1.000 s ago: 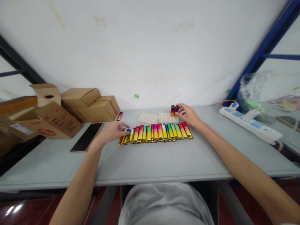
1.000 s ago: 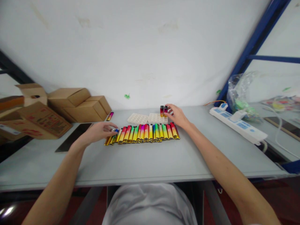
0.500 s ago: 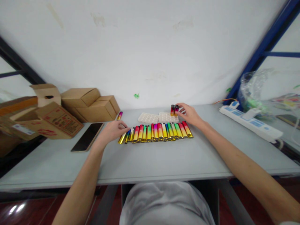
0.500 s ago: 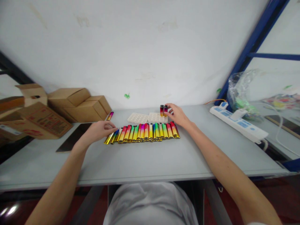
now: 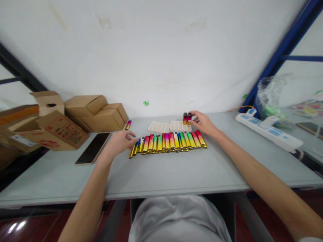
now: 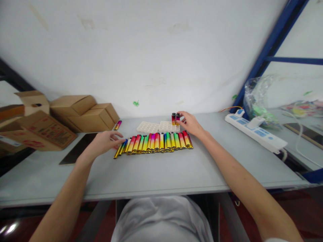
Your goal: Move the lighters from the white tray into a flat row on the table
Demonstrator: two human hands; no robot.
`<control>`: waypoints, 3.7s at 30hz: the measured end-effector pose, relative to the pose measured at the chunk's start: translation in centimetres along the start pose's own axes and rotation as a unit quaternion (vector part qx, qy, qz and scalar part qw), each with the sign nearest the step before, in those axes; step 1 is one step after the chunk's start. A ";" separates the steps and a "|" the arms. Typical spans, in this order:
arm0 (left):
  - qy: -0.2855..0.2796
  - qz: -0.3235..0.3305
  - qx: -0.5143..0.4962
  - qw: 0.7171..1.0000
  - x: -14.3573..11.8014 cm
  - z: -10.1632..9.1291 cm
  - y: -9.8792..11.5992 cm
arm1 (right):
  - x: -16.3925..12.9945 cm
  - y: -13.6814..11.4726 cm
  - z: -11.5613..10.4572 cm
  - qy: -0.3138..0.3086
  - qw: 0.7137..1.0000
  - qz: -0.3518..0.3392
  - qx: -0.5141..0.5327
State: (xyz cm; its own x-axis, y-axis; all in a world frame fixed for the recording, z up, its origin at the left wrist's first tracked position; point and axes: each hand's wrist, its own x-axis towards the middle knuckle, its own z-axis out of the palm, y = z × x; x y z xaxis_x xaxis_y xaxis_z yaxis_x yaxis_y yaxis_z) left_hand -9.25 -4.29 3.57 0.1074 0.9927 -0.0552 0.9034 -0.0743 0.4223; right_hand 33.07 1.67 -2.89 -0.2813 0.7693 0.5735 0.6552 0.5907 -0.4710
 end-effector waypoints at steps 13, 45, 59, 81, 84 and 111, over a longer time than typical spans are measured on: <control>-0.144 -0.002 -0.150 0.978 -1.5 -1.2 -1.9 | 0.0 0.5 0.1 -0.006 1.000 -0.003 -0.011; -0.034 0.012 0.012 0.999 -0.5 0.2 -1.5 | 0.0 0.0 -0.1 -0.013 1.000 0.002 -0.006; -0.024 0.008 0.043 0.999 -0.7 0.4 -0.7 | 0.0 -0.3 -0.2 -0.014 1.000 0.009 -0.004; 0.042 0.005 0.240 0.970 -1.3 2.1 0.6 | 0.0 -0.2 -0.3 -0.016 1.000 0.002 -0.013; 0.049 0.004 0.249 0.967 -1.3 2.2 0.5 | -0.1 -0.3 -0.3 -0.017 1.000 0.002 -0.013; 0.015 -0.002 -0.242 0.970 -0.2 1.1 -0.6 | -0.2 -0.1 -0.4 -0.026 1.000 -0.004 -0.010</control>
State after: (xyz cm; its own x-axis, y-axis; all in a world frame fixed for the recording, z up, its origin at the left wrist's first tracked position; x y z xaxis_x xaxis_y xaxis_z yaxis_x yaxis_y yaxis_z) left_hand -9.36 -4.58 2.29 0.0858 0.9957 -0.0355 0.6019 -0.0234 0.7982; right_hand 33.34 1.40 -2.66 -0.3221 0.7772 0.5406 0.6665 0.5917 -0.4536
